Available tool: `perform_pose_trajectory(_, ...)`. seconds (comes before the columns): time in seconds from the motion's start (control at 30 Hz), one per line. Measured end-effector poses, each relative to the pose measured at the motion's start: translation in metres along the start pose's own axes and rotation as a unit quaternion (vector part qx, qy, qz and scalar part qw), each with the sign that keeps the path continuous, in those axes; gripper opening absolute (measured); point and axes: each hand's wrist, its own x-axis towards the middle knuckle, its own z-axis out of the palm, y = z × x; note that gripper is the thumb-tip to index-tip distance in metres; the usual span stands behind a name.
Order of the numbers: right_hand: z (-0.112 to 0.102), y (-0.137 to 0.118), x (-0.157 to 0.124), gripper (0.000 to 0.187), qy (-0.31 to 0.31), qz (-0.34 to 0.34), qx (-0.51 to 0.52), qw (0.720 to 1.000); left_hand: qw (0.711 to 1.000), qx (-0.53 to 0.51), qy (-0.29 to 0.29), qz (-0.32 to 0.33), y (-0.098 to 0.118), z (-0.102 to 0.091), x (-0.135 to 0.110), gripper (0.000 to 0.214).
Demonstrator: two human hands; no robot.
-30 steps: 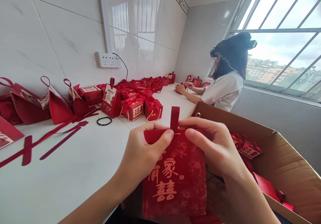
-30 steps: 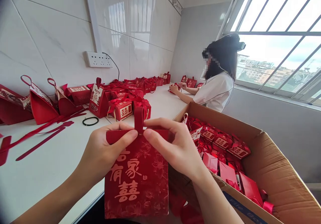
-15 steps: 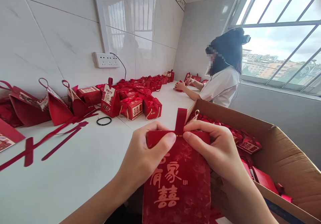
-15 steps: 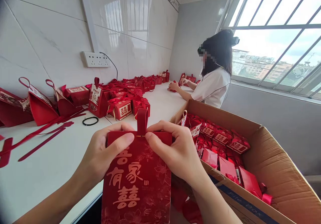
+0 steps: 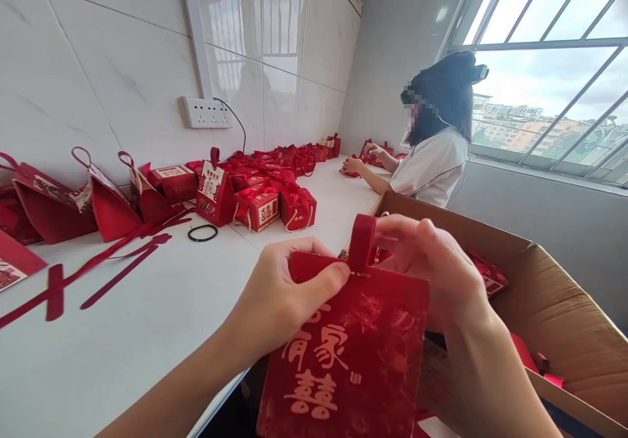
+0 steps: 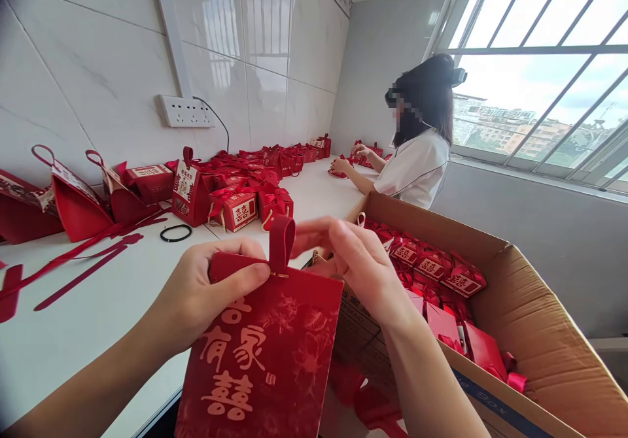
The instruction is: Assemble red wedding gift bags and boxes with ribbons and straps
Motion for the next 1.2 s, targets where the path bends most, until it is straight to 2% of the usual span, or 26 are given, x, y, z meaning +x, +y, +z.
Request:
perform_pose_trajectory(0.07, -0.005, -0.001, 0.007, 0.031, -0.045, -0.062, 0.000, 0.997, 0.997, -0.040, -0.072, -0.012, -0.006, -0.007, 0.006, 0.023)
perform_pose_trajectory(0.17, -0.004, -0.001, 0.024, 0.033, -0.166, -0.139, -0.024, 0.976, 0.978, -0.120, -0.171, -0.022, -0.026, -0.015, 0.017, 0.029)
perform_pose_trajectory(0.23, 0.002, -0.002, 0.037, 0.019, -0.227, -0.161, -0.032, 0.960, 0.959, -0.194, -0.207, -0.012, -0.042, -0.015, 0.024, 0.035)
perform_pose_trajectory(0.3, 0.010, -0.005, 0.048, 0.010, -0.236, -0.153, -0.026, 0.959, 0.944, -0.238, -0.230, 0.011, -0.053, -0.014, 0.029, 0.038)
perform_pose_trajectory(0.37, 0.018, -0.011, 0.057, 0.017, -0.218, -0.118, -0.011, 0.969, 0.948, -0.217, -0.233, 0.031, -0.055, -0.013, 0.031, 0.034)
perform_pose_trajectory(0.43, 0.023, -0.019, 0.062, 0.022, -0.194, -0.096, -0.012, 0.976, 0.964, -0.168, -0.202, 0.041, -0.046, -0.016, 0.029, 0.027)
perform_pose_trajectory(0.57, 0.029, -0.036, 0.063, 0.025, -0.121, -0.143, -0.081, 0.979, 0.977, -0.172, -0.118, 0.044, -0.015, -0.033, 0.016, 0.028)
perform_pose_trajectory(0.63, 0.030, -0.043, 0.062, 0.026, -0.087, -0.166, -0.123, 0.975, 0.976, -0.173, -0.114, 0.062, -0.002, -0.043, 0.009, 0.037)
perform_pose_trajectory(0.7, 0.032, -0.048, 0.059, 0.025, -0.054, -0.176, -0.172, 0.968, 0.976, -0.128, -0.119, 0.126, 0.006, -0.049, 0.003, 0.045)
perform_pose_trajectory(0.77, 0.033, -0.051, 0.057, 0.024, -0.015, -0.186, -0.212, 0.959, 0.971, -0.057, -0.098, 0.210, 0.011, -0.049, -0.001, 0.052)
perform_pose_trajectory(0.83, 0.034, -0.052, 0.056, 0.024, 0.026, -0.194, -0.227, 0.954, 0.967, 0.019, -0.053, 0.250, 0.015, -0.045, -0.005, 0.048)
perform_pose_trajectory(0.93, 0.035, -0.053, 0.055, 0.025, 0.064, -0.204, -0.226, 0.950, 0.971, 0.113, -0.005, 0.212, 0.020, -0.034, -0.012, 0.035)
perform_pose_trajectory(1.03, 0.035, -0.052, 0.055, 0.020, 0.088, -0.217, -0.226, 0.946, 0.971, 0.157, 0.040, 0.176, 0.023, -0.020, -0.019, 0.029)
perform_pose_trajectory(1.13, 0.033, -0.050, 0.051, 0.011, 0.112, -0.217, -0.220, 0.944, 0.954, 0.186, 0.034, 0.233, 0.020, -0.006, -0.029, 0.044)
perform_pose_trajectory(1.2, 0.031, -0.050, 0.045, 0.007, 0.131, -0.218, -0.207, 0.945, 0.928, 0.230, 0.022, 0.291, 0.013, 0.004, -0.036, 0.056)
